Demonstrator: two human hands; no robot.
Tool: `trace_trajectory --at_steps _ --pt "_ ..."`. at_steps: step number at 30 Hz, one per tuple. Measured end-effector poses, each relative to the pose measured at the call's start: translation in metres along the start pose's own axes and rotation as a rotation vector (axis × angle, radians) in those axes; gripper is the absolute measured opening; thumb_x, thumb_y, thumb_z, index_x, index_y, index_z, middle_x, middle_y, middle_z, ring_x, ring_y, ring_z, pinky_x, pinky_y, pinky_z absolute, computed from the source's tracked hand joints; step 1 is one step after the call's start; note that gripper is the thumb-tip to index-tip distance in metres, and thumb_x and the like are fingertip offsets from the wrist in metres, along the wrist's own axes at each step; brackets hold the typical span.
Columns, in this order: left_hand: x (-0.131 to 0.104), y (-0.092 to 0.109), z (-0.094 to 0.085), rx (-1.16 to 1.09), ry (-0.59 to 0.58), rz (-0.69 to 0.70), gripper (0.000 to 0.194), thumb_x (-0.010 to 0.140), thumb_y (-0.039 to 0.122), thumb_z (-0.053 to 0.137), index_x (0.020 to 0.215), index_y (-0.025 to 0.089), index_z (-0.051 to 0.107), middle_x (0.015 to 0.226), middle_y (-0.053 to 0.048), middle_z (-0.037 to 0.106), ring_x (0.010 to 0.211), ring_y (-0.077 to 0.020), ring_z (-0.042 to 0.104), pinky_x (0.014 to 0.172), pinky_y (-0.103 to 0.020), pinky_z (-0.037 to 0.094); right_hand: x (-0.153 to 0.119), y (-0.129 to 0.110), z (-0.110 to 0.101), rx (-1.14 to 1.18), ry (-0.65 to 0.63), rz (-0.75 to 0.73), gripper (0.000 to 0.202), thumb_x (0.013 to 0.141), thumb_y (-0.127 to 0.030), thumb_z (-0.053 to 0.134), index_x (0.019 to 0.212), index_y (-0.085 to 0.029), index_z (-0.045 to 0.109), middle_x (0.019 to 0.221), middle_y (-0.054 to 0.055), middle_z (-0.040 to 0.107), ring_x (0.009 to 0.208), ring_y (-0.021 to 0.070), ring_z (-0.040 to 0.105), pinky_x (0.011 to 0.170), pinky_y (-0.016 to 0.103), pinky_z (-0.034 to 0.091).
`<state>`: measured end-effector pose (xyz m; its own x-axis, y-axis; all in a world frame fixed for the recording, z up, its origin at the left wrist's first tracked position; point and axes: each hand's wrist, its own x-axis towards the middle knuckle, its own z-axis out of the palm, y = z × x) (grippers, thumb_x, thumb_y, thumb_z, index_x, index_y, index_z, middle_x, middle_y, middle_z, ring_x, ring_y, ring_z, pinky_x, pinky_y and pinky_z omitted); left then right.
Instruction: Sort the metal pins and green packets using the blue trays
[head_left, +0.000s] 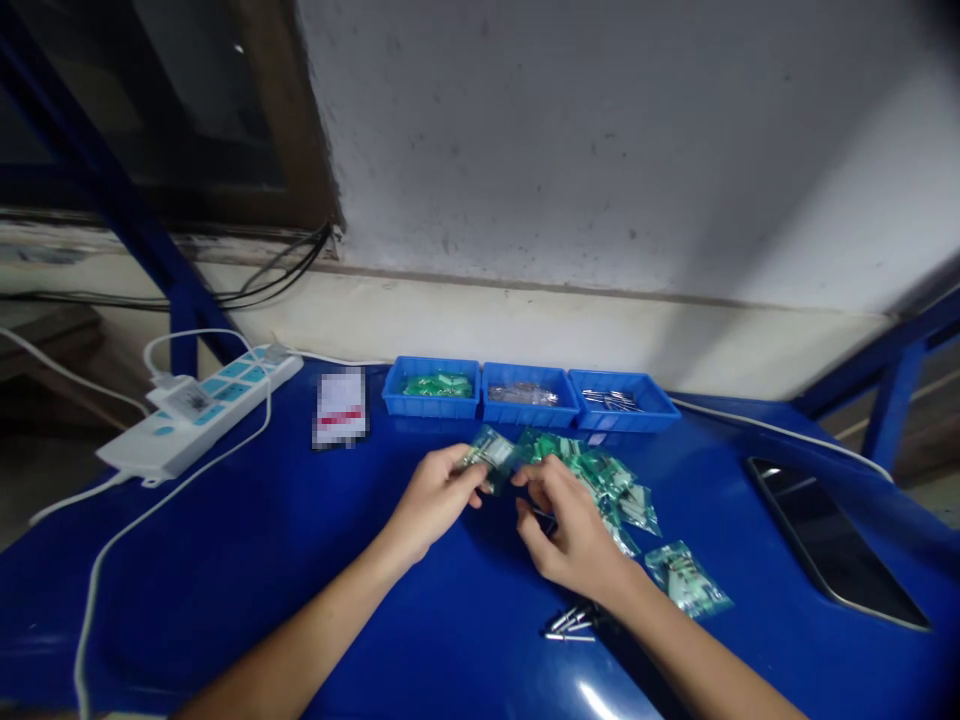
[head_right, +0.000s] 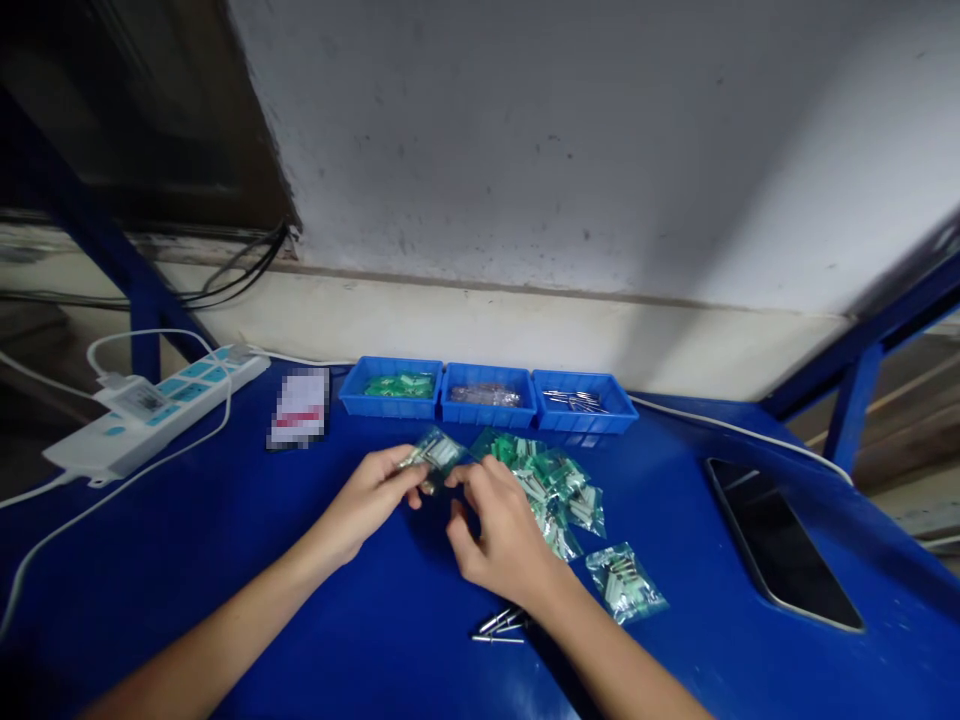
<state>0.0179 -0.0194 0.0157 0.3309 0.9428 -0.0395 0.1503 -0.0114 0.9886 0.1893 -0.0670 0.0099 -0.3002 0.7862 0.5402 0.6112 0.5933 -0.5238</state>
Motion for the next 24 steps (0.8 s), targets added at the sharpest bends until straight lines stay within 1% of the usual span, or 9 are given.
trace_trajectory --at_steps 4,8,10,14,16,18,20,22,24 --pt "0.006 -0.009 -0.009 0.263 0.176 0.268 0.017 0.085 0.031 0.051 0.086 0.017 0.061 0.075 -0.002 0.067 0.062 -0.0139 0.062 0.057 -0.022 0.048 -0.004 -0.003 0.005 0.232 0.116 0.082 0.024 0.07 -0.007 0.045 0.081 -0.024 0.031 0.063 -0.006 0.032 0.052 0.0107 0.033 0.05 0.024 0.029" --pt "0.002 -0.009 -0.005 0.405 0.208 0.438 0.018 0.086 0.028 0.051 0.1 0.019 0.059 0.081 -0.002 0.07 0.069 -0.0149 0.065 0.063 -0.023 0.05 0.001 -0.001 0.008 0.339 0.163 0.218 0.025 0.066 -0.008 0.046 0.077 -0.024 0.031 0.061 -0.008 0.028 0.049 0.0093 0.027 0.048 0.023 0.024" --pt "-0.001 -0.008 0.0 0.45 0.19 0.489 0.019 0.085 0.025 0.052 0.103 0.02 0.058 0.084 -0.002 0.07 0.07 -0.0146 0.066 0.064 -0.023 0.05 0.006 0.0 0.007 0.519 0.159 0.341 0.024 0.064 -0.01 0.048 0.077 -0.023 0.033 0.062 -0.008 0.031 0.05 0.0092 0.03 0.049 0.022 0.025" --pt "-0.003 -0.009 0.004 0.46 0.153 0.602 0.018 0.085 0.016 0.05 0.098 0.02 0.062 0.095 -0.004 0.069 0.083 -0.0155 0.065 0.075 -0.026 0.051 0.014 -0.002 0.001 1.127 -0.015 0.621 0.017 0.074 -0.03 0.05 0.084 -0.02 0.042 0.071 -0.001 0.048 0.059 0.0128 0.047 0.051 0.024 0.033" --pt "-0.002 -0.011 0.004 0.433 0.132 0.679 0.021 0.085 0.012 0.048 0.095 0.02 0.064 0.109 -0.007 0.064 0.097 -0.017 0.061 0.087 -0.031 0.048 0.015 -0.004 -0.002 1.267 -0.084 0.704 0.025 0.079 -0.041 0.048 0.086 -0.018 0.046 0.072 0.003 0.053 0.061 0.0146 0.052 0.052 0.025 0.034" --pt "-0.002 -0.011 0.003 0.418 0.13 0.729 0.023 0.084 0.01 0.046 0.091 0.02 0.066 0.119 -0.008 0.056 0.1 -0.0171 0.058 0.09 -0.034 0.046 0.014 -0.005 -0.001 1.213 -0.049 0.729 0.027 0.078 -0.043 0.055 0.084 -0.017 0.049 0.068 0.001 0.053 0.058 0.0132 0.051 0.05 0.023 0.033" --pt "-0.002 -0.01 0.004 0.411 0.16 0.728 0.025 0.084 0.011 0.046 0.089 0.021 0.068 0.122 -0.008 0.05 0.095 -0.016 0.057 0.088 -0.034 0.046 0.013 -0.004 0.003 1.051 0.061 0.721 0.026 0.074 -0.04 0.063 0.08 -0.018 0.05 0.065 -0.002 0.05 0.054 0.0107 0.047 0.049 0.022 0.031" --pt "-0.003 -0.008 0.007 0.377 0.207 0.66 0.024 0.084 0.015 0.047 0.087 0.021 0.07 0.119 -0.008 0.047 0.094 -0.0163 0.055 0.088 -0.034 0.044 0.012 -0.001 0.006 0.866 0.185 0.667 0.026 0.075 -0.041 0.063 0.08 -0.019 0.049 0.065 -0.004 0.048 0.053 0.0098 0.045 0.048 0.021 0.031" --pt "-0.004 -0.004 0.011 0.279 0.2 0.505 0.021 0.085 0.024 0.05 0.088 0.021 0.07 0.111 -0.008 0.051 0.095 -0.0183 0.054 0.088 -0.034 0.042 0.011 0.004 0.005 0.646 0.287 0.552 0.022 0.079 -0.04 0.059 0.082 -0.02 0.05 0.069 -0.003 0.048 0.057 0.0106 0.045 0.05 0.022 0.034"
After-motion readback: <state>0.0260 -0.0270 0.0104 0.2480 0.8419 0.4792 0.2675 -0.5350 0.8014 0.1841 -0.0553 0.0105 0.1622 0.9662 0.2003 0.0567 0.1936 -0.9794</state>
